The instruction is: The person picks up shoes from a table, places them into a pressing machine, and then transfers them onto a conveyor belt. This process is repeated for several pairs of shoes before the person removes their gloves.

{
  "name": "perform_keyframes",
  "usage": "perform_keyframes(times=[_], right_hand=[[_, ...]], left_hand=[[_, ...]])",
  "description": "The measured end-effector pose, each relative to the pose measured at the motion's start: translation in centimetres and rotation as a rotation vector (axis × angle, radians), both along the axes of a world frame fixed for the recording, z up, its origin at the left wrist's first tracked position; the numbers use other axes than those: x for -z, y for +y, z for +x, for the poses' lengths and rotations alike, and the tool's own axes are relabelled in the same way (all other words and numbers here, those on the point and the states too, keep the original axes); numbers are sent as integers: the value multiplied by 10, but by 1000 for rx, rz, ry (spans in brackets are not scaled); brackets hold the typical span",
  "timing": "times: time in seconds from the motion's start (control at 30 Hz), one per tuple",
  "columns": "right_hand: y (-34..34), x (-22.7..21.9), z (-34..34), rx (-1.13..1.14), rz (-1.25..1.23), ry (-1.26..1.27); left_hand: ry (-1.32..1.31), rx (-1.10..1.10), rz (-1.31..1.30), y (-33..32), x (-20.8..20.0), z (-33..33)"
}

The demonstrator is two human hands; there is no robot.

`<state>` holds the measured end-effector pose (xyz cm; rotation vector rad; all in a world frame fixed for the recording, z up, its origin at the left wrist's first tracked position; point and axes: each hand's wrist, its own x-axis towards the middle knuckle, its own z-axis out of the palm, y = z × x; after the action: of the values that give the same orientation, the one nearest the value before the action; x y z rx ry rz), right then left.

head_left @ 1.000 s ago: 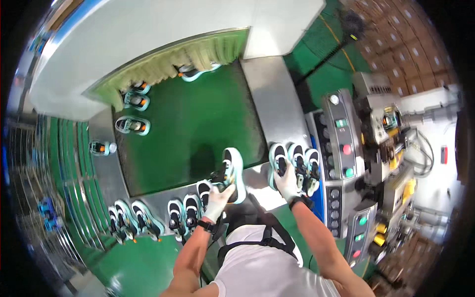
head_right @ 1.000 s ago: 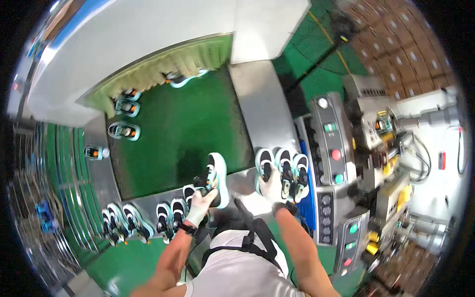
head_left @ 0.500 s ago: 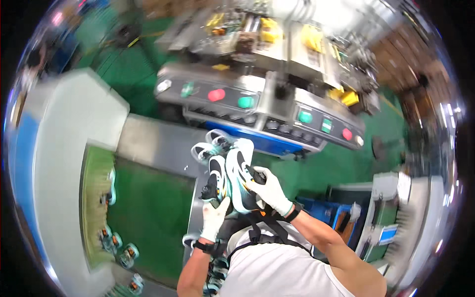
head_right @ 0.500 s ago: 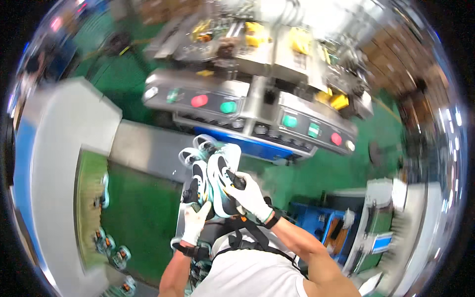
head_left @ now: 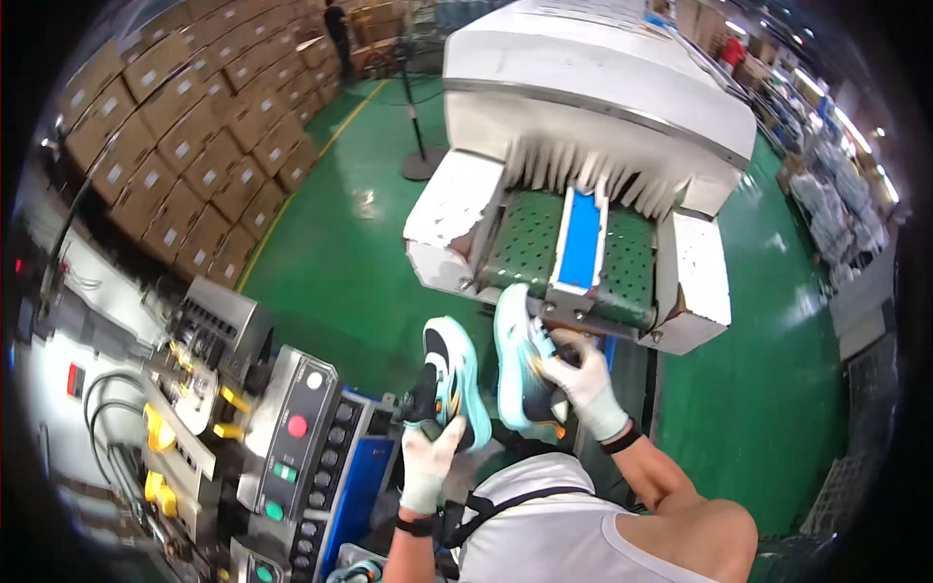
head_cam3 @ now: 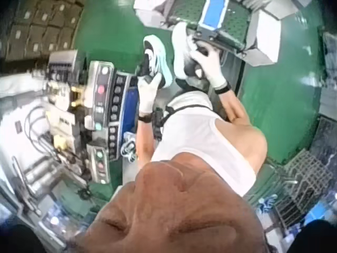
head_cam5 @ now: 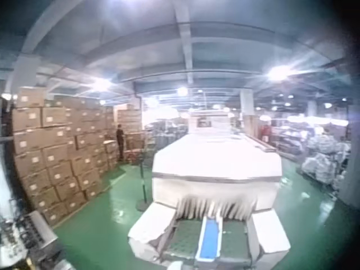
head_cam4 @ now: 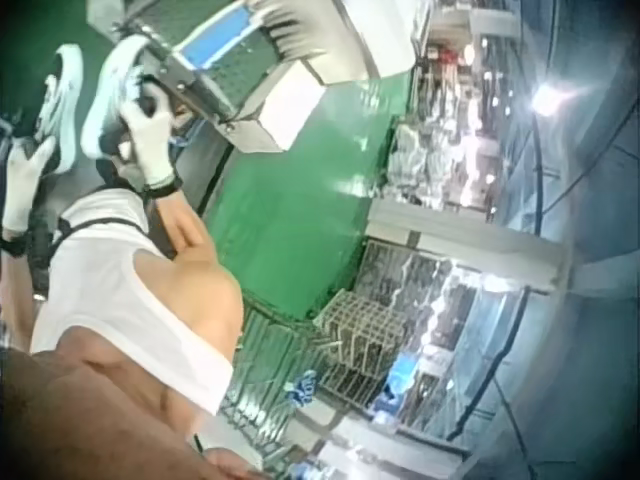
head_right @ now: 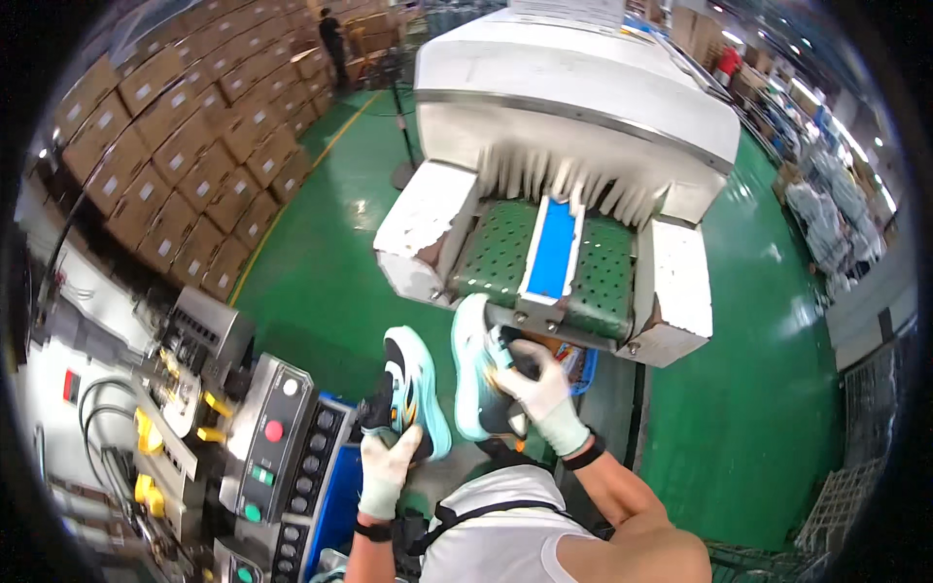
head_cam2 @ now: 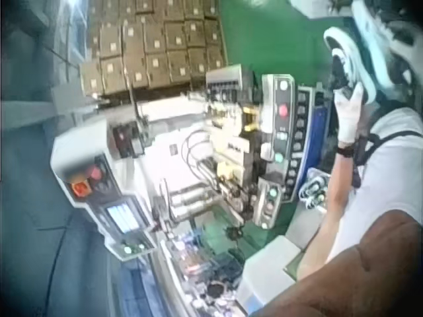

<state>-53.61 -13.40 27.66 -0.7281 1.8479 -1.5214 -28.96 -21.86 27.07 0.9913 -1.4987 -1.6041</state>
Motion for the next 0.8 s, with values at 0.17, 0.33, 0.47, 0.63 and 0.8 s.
perform_keyframes(times=[0.17, 0.33, 0.47, 0.63, 0.8], right_hand=[[-24, -29, -133, 400, -1, 451], [-103, 41, -215, 603, 345, 724], [-123, 60, -292, 552, 147, 498], [-133, 50, -293, 550, -18, 650], [-165, 36, -58, -152, -294, 465]], left_hand=[[-103, 161, -219, -110, -8, -158], [-348, 54, -591, -201, 60, -308], [-184, 142, -529, -243, 52, -374], [-61, 162, -515, -203, 40, -315], [-107, 168, -124, -109, 104, -51]])
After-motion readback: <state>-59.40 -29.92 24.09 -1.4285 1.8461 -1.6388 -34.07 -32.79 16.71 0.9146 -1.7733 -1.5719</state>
